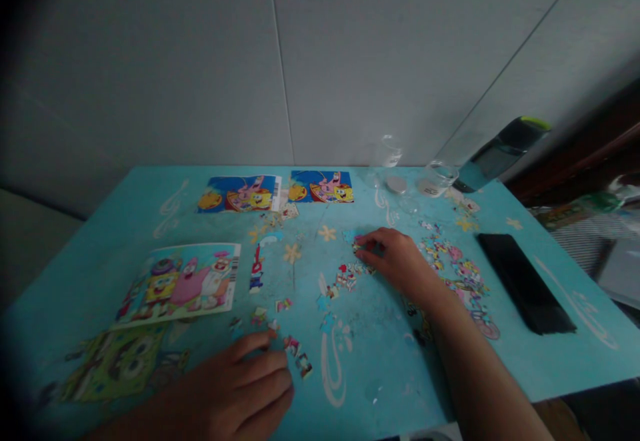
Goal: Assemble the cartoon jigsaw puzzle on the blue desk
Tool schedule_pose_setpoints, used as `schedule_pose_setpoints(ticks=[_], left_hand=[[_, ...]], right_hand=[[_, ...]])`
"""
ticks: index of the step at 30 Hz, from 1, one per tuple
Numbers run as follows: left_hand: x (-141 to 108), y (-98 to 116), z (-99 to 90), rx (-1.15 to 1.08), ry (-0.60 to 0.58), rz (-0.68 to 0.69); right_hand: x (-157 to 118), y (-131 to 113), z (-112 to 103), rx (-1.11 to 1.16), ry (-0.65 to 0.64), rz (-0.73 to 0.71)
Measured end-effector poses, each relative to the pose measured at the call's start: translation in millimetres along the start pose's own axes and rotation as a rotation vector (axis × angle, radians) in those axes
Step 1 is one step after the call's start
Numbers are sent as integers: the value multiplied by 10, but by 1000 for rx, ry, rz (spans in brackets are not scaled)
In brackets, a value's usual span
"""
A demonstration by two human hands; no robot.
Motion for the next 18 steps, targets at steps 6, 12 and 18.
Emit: schedule_pose_setpoints(ticks=[6,12,18], left_hand=[[-17,-3,0,0,-1,23],[-7,-20,-24,-18,8,31],[-10,-8,-6,-41,-3,59]], right_hand=[[-3,-36,-2,34,20,0],[-6,-66,17,75,17,59],[-4,-108,39,130,34,93]])
Point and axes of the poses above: each hand's wrist, its own x-axis towards the middle knuckle, its own z-axis out of the palm, y = z × x, the point moved 1 cm from there along x, towards the middle knuckle, and after that the axes turned 6 degrees about y, right-handed, at the moved point
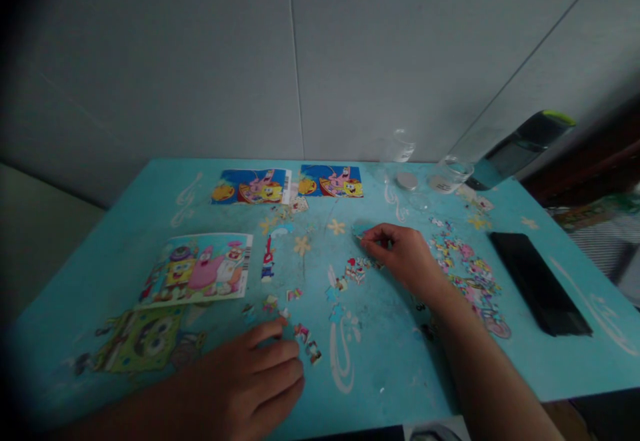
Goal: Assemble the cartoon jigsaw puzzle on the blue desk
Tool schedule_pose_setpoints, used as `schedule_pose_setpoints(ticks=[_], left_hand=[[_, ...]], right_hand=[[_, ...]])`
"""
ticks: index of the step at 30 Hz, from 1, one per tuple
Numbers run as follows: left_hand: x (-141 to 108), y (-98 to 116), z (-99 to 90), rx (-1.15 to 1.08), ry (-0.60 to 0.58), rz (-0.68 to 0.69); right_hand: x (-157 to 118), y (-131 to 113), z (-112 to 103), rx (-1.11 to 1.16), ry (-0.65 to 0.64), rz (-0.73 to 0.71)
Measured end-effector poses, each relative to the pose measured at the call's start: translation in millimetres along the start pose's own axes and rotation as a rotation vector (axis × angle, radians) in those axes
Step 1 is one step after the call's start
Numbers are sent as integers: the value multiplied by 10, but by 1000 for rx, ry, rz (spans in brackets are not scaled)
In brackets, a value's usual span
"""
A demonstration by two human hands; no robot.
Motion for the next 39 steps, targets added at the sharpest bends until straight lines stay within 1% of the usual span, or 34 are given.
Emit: schedule_pose_setpoints(ticks=[3,7,9,13,16,20,24,26,30,32,36,39], left_hand=[[0,0,-2,-12,-19,-1],[-2,8,-9,-6,-27,13],[-4,19,-4,-15,-22,29],[-12,30,17,-63,-30,73],[-13,16,20,-101,-39,90],[-9,16,8,-179,-32,158],[-38,69,16,-239,-51,209],[-72,99,16,-241,-56,206],[-134,128,-24,-175,-72,123],[-143,132,-46,-165,-85,110],[-120,127,-53,-168,-66,74],[-96,120,-46,-177,-35,132]], right_hand=[[-6,0,20,-45,13,-10],[-18,-21,28,-72,50,-120],[-35,-56,34,-55,34,-134],[-109,-203,98,24,-29,-118],[-196,-354,204,113,-123,-152],[-295,-505,351,159,-251,-270],[-315,-544,414,135,-280,-390],[-304,-532,412,123,-281,-434],[-286,-500,385,110,-301,-503],[-288,-504,379,107,-324,-524],[-317,-564,381,6,-331,-573],[-336,-607,356,-59,-309,-607]])
Point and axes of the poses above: each hand's wrist, its own x-axis towards the middle knuckle, its own z-axis out of the palm, y = z × x, the point moved 1 cm from there along x, towards the middle knuckle, and after that the axes turned 6 degrees about y, right-handed, at the moved point
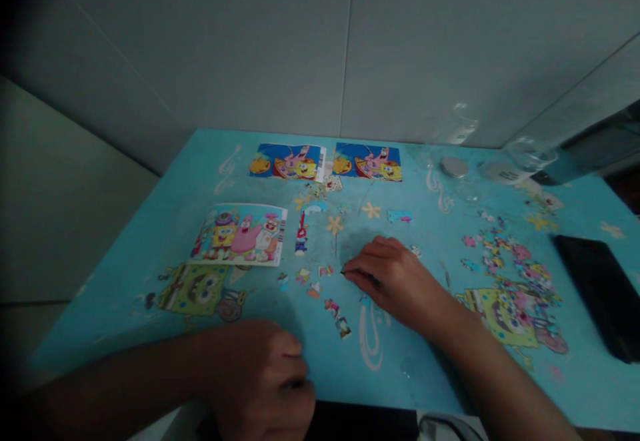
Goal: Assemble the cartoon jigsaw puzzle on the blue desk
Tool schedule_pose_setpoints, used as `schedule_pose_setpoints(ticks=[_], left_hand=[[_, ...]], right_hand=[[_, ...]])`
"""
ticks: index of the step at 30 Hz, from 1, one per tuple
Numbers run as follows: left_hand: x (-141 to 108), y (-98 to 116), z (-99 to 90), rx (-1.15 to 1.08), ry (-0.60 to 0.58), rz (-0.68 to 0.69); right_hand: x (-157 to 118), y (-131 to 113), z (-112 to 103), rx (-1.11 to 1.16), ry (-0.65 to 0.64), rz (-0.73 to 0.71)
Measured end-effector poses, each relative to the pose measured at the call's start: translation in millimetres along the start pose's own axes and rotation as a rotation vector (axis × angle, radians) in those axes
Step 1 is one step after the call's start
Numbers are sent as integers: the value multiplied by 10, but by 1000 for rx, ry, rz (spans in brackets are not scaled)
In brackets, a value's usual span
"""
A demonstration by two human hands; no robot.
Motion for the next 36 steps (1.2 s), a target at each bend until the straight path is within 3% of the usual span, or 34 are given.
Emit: schedule_pose_setpoints(ticks=[5,11,22,28,32,36], left_hand=[[15,-17,8,36,-15,2],[11,-8,38,18,-41,-13],[3,-11,71,12,-67,-95],[38,-10,38,23,-79,-85],[51,-9,29,26,-75,-98],[40,-15,41,20,-96,-98]], right_hand=[[-55,83,-151,-43,130,17],[-165,279,-311,-86,310,223],[-197,315,-408,-139,433,374],[-324,517,-599,-206,538,476],[-415,687,-698,-260,521,529],[-451,775,-730,-224,363,544]])
Point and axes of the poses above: each hand's wrist, its own x-axis towards the middle knuckle, its own z-axis out of the palm, y = z × x, the point moved 1 cm from there along x, towards the middle knuckle, and after that the axes turned 6 degrees about y, right-handed, at the moved point
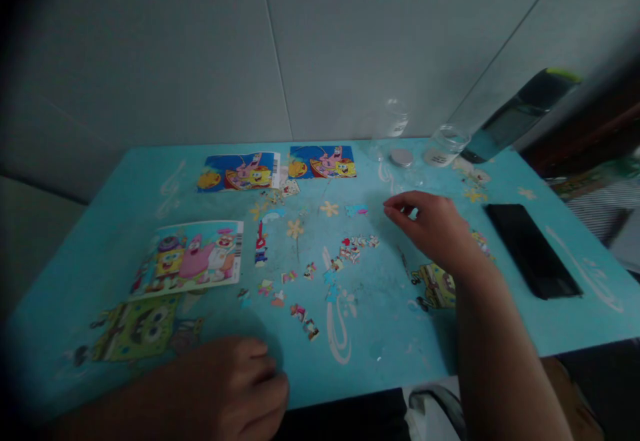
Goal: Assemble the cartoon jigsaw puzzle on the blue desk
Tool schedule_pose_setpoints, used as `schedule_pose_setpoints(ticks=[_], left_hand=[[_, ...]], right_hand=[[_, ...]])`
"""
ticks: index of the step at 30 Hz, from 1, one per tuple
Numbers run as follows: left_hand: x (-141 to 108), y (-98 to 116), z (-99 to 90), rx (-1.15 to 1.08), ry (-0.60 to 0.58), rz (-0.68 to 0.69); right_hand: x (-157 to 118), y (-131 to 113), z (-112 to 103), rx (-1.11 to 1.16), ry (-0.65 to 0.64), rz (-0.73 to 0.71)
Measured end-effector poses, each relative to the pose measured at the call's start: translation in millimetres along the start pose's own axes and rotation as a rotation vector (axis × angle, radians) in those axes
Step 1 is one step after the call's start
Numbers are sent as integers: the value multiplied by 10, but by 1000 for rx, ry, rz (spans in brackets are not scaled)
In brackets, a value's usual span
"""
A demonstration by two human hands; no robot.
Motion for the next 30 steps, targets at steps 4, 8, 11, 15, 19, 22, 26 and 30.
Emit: schedule_pose_setpoints(ticks=[4,8,11,15,19,22,26,30], left_hand=[[-22,2,1,30,-25,8],[-58,6,14,53,-53,-37],[-73,9,31,45,-58,-43],[-73,12,35,57,-60,-29],[-75,3,10,79,-97,-54],[-80,0,2,60,-108,-53],[-88,6,30,53,-73,-38],[-88,9,41,49,-73,-30]], right_hand=[[-8,-19,26,33,-207,-16],[-23,-65,71,60,-313,-13],[-28,-70,98,79,-364,-17],[-33,-45,114,101,-387,-32],[-45,-31,115,97,-400,-44],[-38,-31,101,97,-339,-60],[-18,-44,73,104,-226,-58],[-28,-69,68,111,-313,-41]])
Point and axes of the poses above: each hand's wrist, its own x-axis towards the middle knuckle, its own z-axis out of the palm, y = z × x, the point moved 1 cm from there along x, towards the middle knuckle, and after that the axes turned 6 degrees about y, right-handed, at the moved point
